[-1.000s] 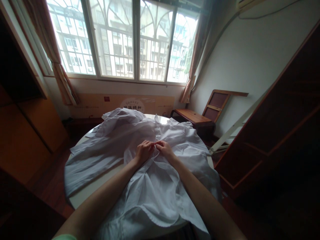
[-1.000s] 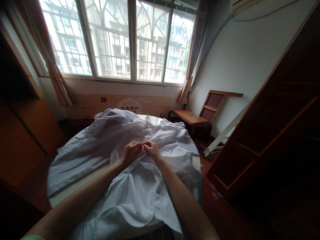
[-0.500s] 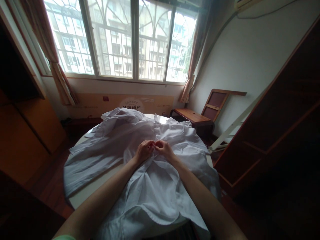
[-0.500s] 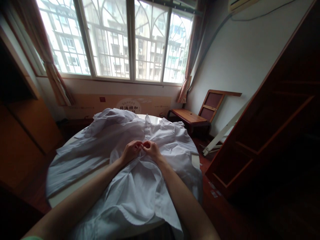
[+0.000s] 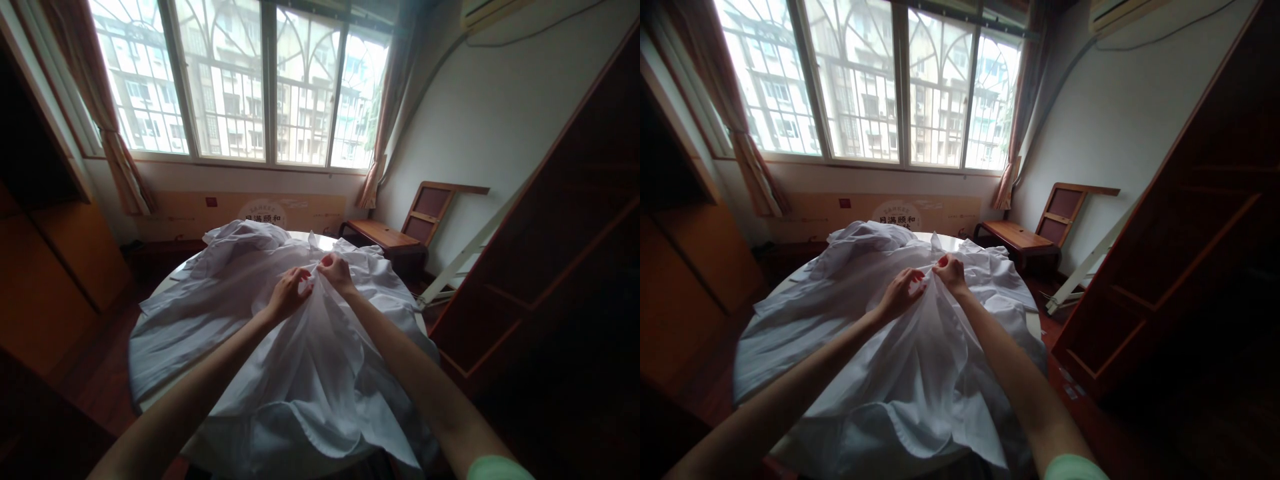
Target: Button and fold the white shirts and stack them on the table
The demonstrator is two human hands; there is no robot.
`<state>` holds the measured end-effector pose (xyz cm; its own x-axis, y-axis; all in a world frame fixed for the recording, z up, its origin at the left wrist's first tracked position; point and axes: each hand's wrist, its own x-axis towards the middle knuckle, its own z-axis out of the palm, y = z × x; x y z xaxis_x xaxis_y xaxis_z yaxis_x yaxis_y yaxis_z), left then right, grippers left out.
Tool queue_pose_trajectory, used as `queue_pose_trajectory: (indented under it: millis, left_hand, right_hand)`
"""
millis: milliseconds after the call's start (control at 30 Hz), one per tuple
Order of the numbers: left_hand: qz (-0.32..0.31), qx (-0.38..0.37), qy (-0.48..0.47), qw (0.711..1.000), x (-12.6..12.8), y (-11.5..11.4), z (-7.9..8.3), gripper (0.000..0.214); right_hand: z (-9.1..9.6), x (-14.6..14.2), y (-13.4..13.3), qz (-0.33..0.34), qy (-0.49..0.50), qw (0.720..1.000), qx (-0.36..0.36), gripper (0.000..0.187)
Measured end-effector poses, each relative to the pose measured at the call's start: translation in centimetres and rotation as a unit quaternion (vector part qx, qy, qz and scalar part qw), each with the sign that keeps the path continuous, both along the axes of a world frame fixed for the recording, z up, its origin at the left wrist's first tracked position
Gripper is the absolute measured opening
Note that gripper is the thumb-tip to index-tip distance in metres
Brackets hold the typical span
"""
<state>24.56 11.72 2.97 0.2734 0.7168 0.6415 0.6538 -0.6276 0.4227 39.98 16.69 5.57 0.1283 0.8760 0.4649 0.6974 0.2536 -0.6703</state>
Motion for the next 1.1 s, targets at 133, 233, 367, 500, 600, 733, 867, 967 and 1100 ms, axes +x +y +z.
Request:
queue_pose_trajectory:
  millis: [133, 233, 367, 500, 600, 733, 867, 967, 1100]
  left_hand:
    - [-0.116, 0.049, 0.131, 0.983, 0.8, -2.0, 1.2, 0.042]
    - [-0.231, 0.047, 0.190, 0.953, 2.2, -4.1, 1.1, 0.055]
    - [-0.320, 0.021, 0.244, 0.915, 3.7, -6.7, 0.1, 0.064]
    - [-0.322, -0.021, 0.293, 0.900, 3.7, -8.9, -0.7, 0.058]
    - [-0.304, -0.061, 0.294, 0.904, 2.6, -10.5, -0.6, 0.046]
    - [-0.296, -0.116, 0.295, 0.901, 0.3, -12.4, 0.3, 0.046]
    - [-0.395, -0.222, 0.280, 0.846, -2.0, -12.5, 2.1, 0.046]
    - [-0.427, -0.331, 0.218, 0.813, -3.5, -10.6, 3.1, 0.033]
    - [-0.145, -0.222, 0.127, 0.956, -5.7, -6.4, 2.6, 0.025]
  right_hand:
    - [1.7, 0.1, 2.1, -0.017, -0.056, 0.998, -0.006, 0.007]
    - [1.9, -0.1, 3.2, -0.026, -0.122, 0.992, -0.019, 0.006]
    - [1.5, -0.3, 4.1, -0.034, -0.193, 0.980, -0.019, 0.010]
    - [1.3, -0.3, 4.7, -0.050, -0.229, 0.972, -0.018, 0.015]
    - [1.2, 0.0, 4.9, -0.069, -0.235, 0.969, -0.015, 0.018]
    - [0.8, 0.6, 4.9, -0.100, -0.223, 0.970, -0.015, 0.021]
    - [0.1, 0.8, 4.7, -0.106, -0.213, 0.971, -0.035, 0.020]
    - [-0.1, 0.7, 4.4, -0.093, -0.214, 0.971, -0.051, 0.017]
    - [0.1, 1.1, 3.5, -0.083, -0.193, 0.974, -0.083, 0.019]
